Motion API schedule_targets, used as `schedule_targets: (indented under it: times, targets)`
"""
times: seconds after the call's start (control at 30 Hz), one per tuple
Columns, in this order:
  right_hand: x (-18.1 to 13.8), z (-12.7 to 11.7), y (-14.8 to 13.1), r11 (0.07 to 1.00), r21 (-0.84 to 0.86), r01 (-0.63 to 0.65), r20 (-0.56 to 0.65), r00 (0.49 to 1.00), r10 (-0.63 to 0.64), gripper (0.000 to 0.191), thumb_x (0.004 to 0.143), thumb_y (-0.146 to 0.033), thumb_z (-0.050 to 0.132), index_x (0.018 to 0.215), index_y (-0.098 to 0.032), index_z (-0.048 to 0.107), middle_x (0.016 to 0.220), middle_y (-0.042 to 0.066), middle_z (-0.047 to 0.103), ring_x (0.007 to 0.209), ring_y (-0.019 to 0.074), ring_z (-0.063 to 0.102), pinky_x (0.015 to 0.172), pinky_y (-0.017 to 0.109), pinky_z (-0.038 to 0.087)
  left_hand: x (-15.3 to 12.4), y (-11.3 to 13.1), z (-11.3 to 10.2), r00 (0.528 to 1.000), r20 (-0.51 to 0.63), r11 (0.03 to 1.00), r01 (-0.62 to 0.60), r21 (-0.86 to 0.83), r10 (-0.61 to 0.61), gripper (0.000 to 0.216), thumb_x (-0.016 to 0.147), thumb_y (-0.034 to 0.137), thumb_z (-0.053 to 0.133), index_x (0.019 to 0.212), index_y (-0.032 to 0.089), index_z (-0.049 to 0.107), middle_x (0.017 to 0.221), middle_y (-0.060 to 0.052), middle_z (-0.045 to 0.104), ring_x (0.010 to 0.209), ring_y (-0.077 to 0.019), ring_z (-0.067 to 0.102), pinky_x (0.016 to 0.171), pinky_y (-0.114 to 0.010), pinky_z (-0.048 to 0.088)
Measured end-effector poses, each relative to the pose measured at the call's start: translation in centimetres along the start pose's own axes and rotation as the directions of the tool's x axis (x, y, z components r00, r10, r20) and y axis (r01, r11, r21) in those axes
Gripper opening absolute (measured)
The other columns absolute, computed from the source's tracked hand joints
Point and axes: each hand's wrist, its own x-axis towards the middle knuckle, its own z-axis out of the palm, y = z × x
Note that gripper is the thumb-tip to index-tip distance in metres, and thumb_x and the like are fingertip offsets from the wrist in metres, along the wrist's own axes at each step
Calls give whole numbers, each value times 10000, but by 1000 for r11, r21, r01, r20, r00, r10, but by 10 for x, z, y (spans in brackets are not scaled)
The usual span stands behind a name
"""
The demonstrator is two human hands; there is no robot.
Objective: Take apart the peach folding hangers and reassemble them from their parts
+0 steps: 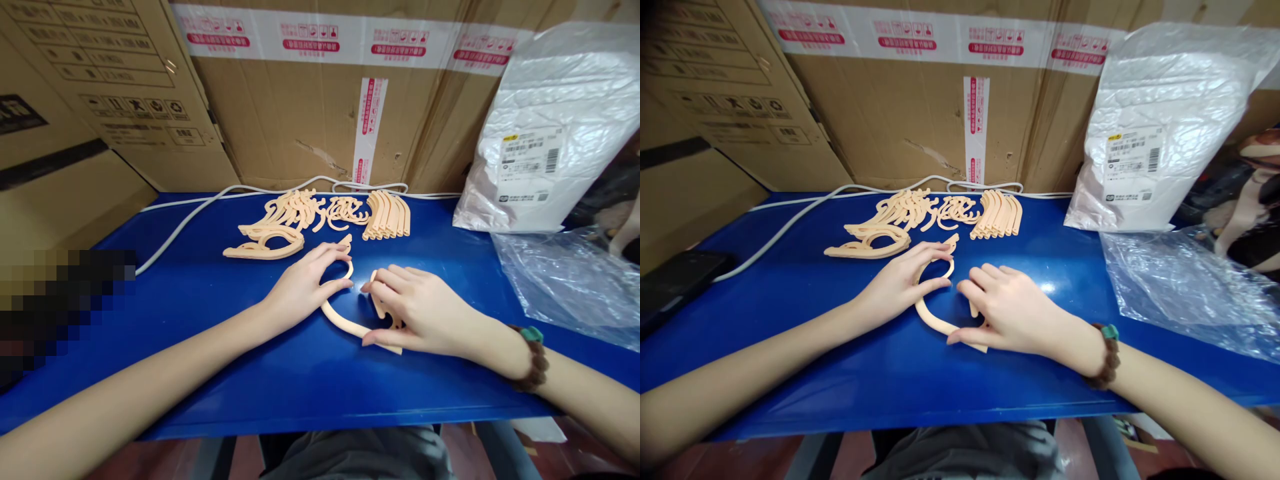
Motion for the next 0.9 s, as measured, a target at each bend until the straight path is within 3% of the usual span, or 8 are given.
schedule_targets:
  times: [0.13,0.4,0.53,0.73,0.9]
  targets:
    - [-2,1,-14,980,175,99,17,994,-103,487,930,-525,561,1189,-113,581,1007,94,639,854,210,572,765,331,450,-1,4,-1,1000,23,998,19,66,-21,267,952,343,564,1199,244,584,1367,-49,581,1352,-241,472,1125,-430,404]
    - [-4,2,-23,948,291,127,39,989,-145,349,942,-310,573,1223,-102,572,1066,107,651,945,222,567,819,349,461,-1,6,-1,999,8,995,33,89,-34,263,909,285,579,1169,242,578,1281,-43,624,1298,-244,508,1091,-440,427]
    - [-1,5,-15,945,296,143,30,987,-159,314,902,-194,559,1208,-123,573,1086,104,657,961,219,561,831,350,455,0,3,-1,1000,1,1000,7,19,-7,297,877,242,599,1172,239,568,1247,-47,623,1234,-226,553,1066,-407,448]
    - [1,11,9,964,257,64,-31,998,-58,298,913,-198,543,1205,-140,550,1059,109,651,925,222,558,823,370,467,2,-2,0,994,9,991,-108,-74,109,340,838,194,627,1169,230,564,1269,-68,596,1231,-217,561,1093,-380,432]
    - [1,15,19,962,267,61,-65,997,-45,231,958,-164,472,1174,-166,553,1108,110,651,1004,218,556,854,367,471,3,0,1,992,11,987,-123,-107,125,298,860,196,605,1155,223,573,1265,-77,597,1230,-214,560,1091,-384,431]
